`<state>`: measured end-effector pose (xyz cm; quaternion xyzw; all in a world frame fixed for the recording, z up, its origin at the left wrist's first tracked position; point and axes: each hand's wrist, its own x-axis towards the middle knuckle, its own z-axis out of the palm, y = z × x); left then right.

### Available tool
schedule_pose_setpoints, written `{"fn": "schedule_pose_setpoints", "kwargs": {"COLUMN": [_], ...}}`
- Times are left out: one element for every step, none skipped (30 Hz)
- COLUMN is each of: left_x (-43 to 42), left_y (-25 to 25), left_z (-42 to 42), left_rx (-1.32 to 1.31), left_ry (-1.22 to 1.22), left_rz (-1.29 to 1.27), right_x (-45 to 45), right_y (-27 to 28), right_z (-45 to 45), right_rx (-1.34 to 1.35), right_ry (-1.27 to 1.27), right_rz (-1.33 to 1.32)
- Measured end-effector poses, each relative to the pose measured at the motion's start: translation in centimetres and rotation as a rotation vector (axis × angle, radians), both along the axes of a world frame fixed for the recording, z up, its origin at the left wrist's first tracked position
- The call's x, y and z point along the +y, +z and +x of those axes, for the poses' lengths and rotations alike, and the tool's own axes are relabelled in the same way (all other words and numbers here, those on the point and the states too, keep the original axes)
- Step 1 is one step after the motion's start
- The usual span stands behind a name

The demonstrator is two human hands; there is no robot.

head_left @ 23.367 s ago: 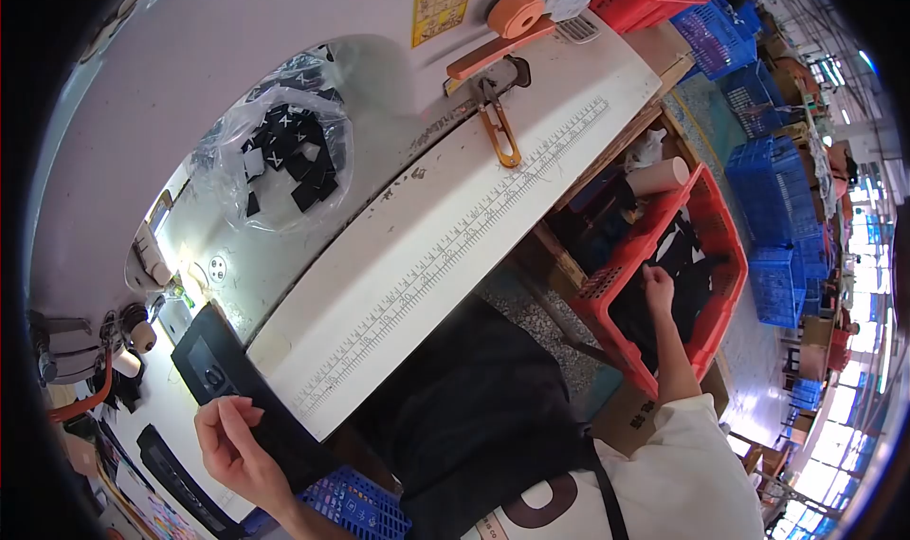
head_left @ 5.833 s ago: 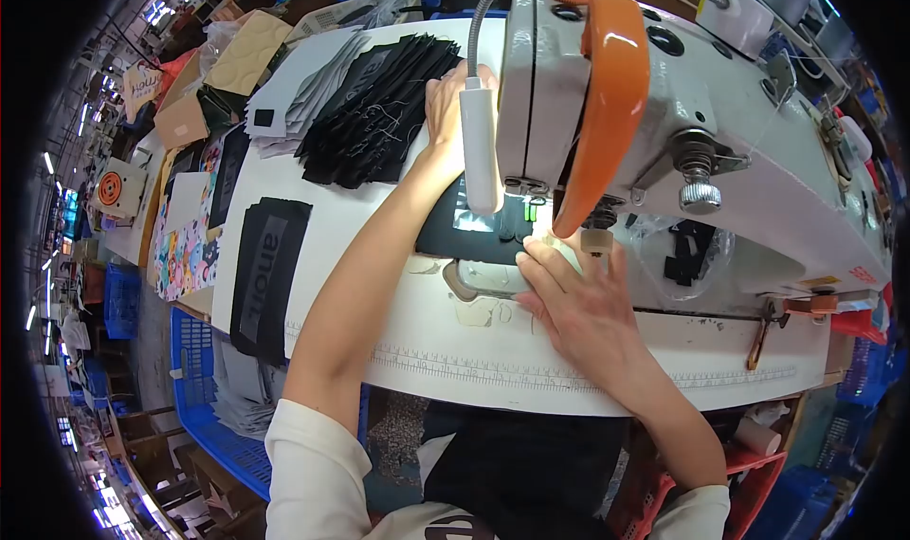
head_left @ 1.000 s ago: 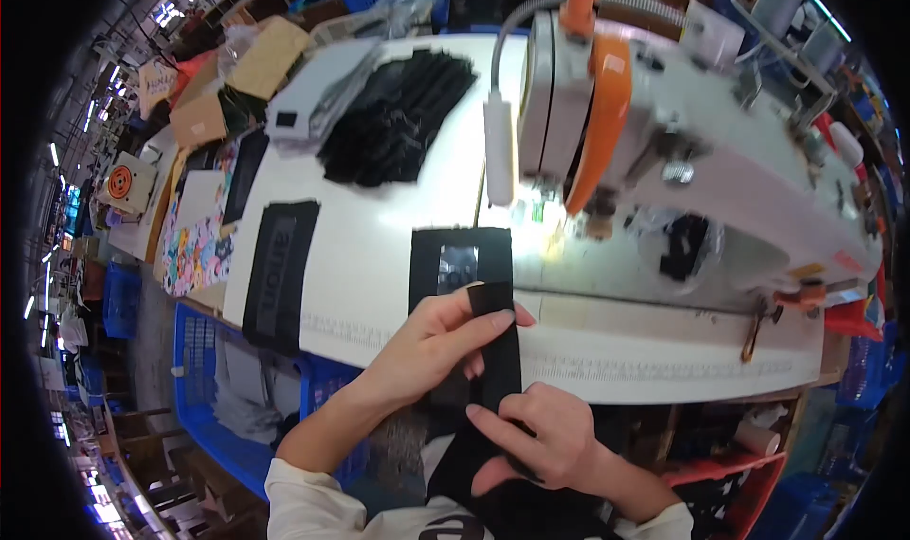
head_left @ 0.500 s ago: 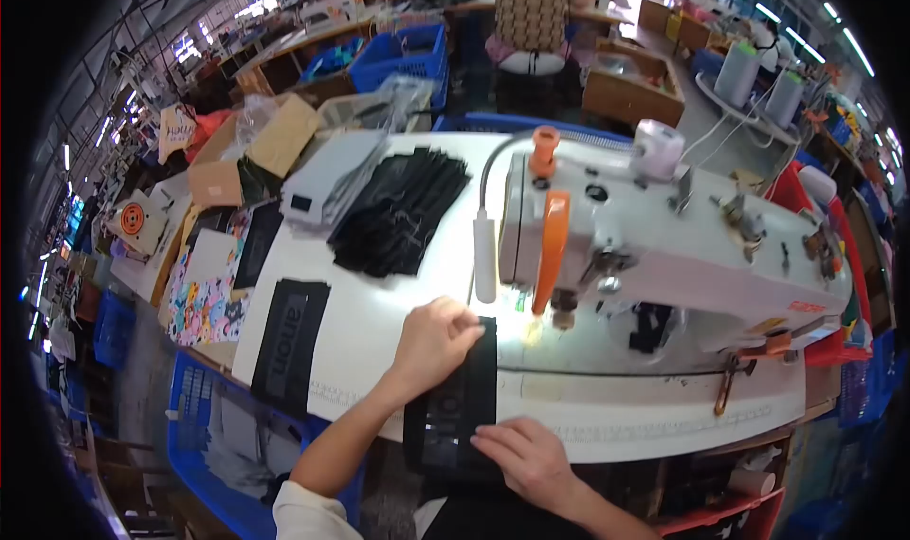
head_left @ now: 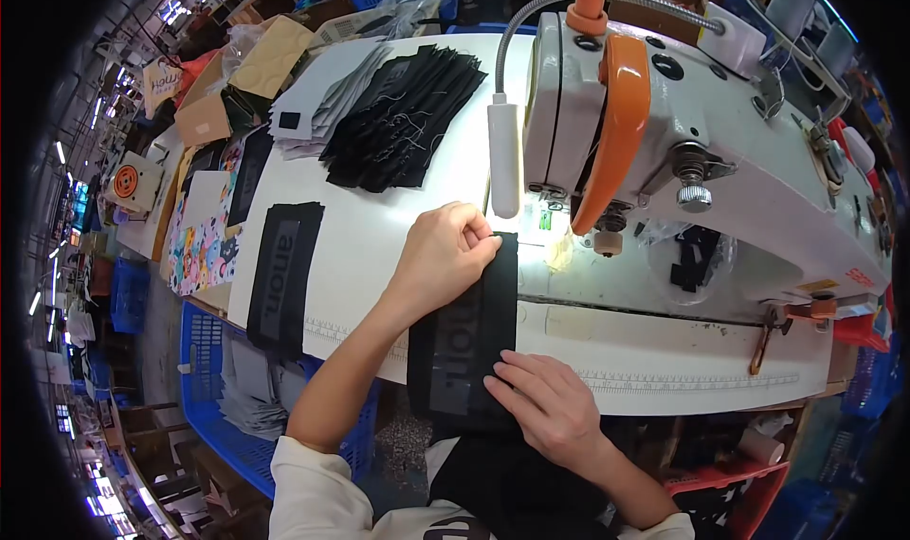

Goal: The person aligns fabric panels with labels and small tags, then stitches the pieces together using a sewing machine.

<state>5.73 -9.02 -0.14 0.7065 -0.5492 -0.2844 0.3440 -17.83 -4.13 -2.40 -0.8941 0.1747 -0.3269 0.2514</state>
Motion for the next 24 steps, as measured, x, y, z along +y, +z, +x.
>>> {"fn": "schedule_pose_setpoints", "kwargs": {"left_x": [0.0,-0.1,-0.1,-0.2,-0.2,-0.2,-0.2,-0.3,-0.3,-0.2,-0.1,0.0,0.1,0.0,-0.2,-0.5,-0.7,-0.9,-1.1,-1.3,-1.4,-1.5,-1.8,-2.0], "left_y": [0.0,-0.1,-0.2,-0.2,-0.3,-0.2,0.0,0.1,0.2,0.1,-0.1,-0.2,-0.3,-0.2,0.1,0.4,0.6,0.5,0.2,-0.2,-0.3,-0.4,-0.5,-0.7], "left_z": [0.0,0.0,-0.1,-0.1,-0.2,-0.2,-0.3,-0.3,-0.4,-0.6,-1.0,-1.3,-1.5,-1.4,-1.0,-0.6,-0.3,0.0,0.3,0.6,0.7,0.4,-0.2,-0.9], "left_rx": [0.008,0.008,0.010,0.012,0.013,0.014,-0.003,-0.020,-0.038,-0.038,-0.249,-0.461,-0.671,-0.670,-0.597,-0.523,-0.449,-0.450,-0.410,-0.370,-0.330,-0.330,-0.326,-0.320], "left_ry": [0.008,0.007,0.015,0.023,0.032,0.032,0.035,0.038,0.040,0.042,0.039,0.035,0.030,0.030,0.020,0.010,0.000,0.000,-0.035,-0.069,-0.105,-0.108,-0.102,-0.096], "left_rz": [0.008,0.011,0.006,0.001,-0.005,-0.002,0.011,0.024,0.036,0.036,-0.091,-0.219,-0.347,-0.347,-0.235,-0.123,-0.013,-0.014,-0.019,-0.023,-0.027,-0.027,-0.075,-0.121], "right_x": [0.0,0.0,0.1,0.1,0.1,0.1,0.1,0.1,0.1,0.0,0.0,0.1,0.1,0.2,0.3,0.4,0.5,0.5,0.5,0.4,0.4,0.3,0.2,0.1], "right_y": [0.0,-0.1,-0.1,-0.2,-0.2,-0.3,-0.3,-0.1,0.3,0.9,1.3,1.7,2.1,2.4,2.5,2.3,1.8,1.3,0.9,0.6,0.2,0.0,-0.1,-0.1], "right_z": [0.0,0.1,0.1,0.1,0.0,0.0,0.0,-0.1,-0.1,-0.3,-0.4,-0.5,-0.8,-1.0,-1.2,-1.2,-1.2,-1.1,-1.0,-0.9,-0.9,-1.0,-1.1,-1.2], "right_rx": [0.001,0.001,0.002,0.002,0.007,0.013,0.018,0.018,0.054,0.090,0.127,0.128,0.164,0.201,0.237,0.238,0.207,0.175,0.143,0.141,0.118,0.096,0.075,0.077], "right_ry": [-0.005,-0.010,-0.014,-0.014,-0.011,-0.008,-0.005,-0.004,0.008,0.020,0.032,0.034,0.047,0.059,0.070,0.068,0.055,0.042,0.030,0.030,0.033,0.035,0.037,0.035], "right_rz": [-0.001,-0.003,-0.005,-0.001,0.006,0.013,0.019,0.021,0.041,0.061,0.082,0.082,0.084,0.086,0.088,0.089,0.054,0.019,-0.016,-0.017,-0.038,-0.058,-0.079,-0.077]}}
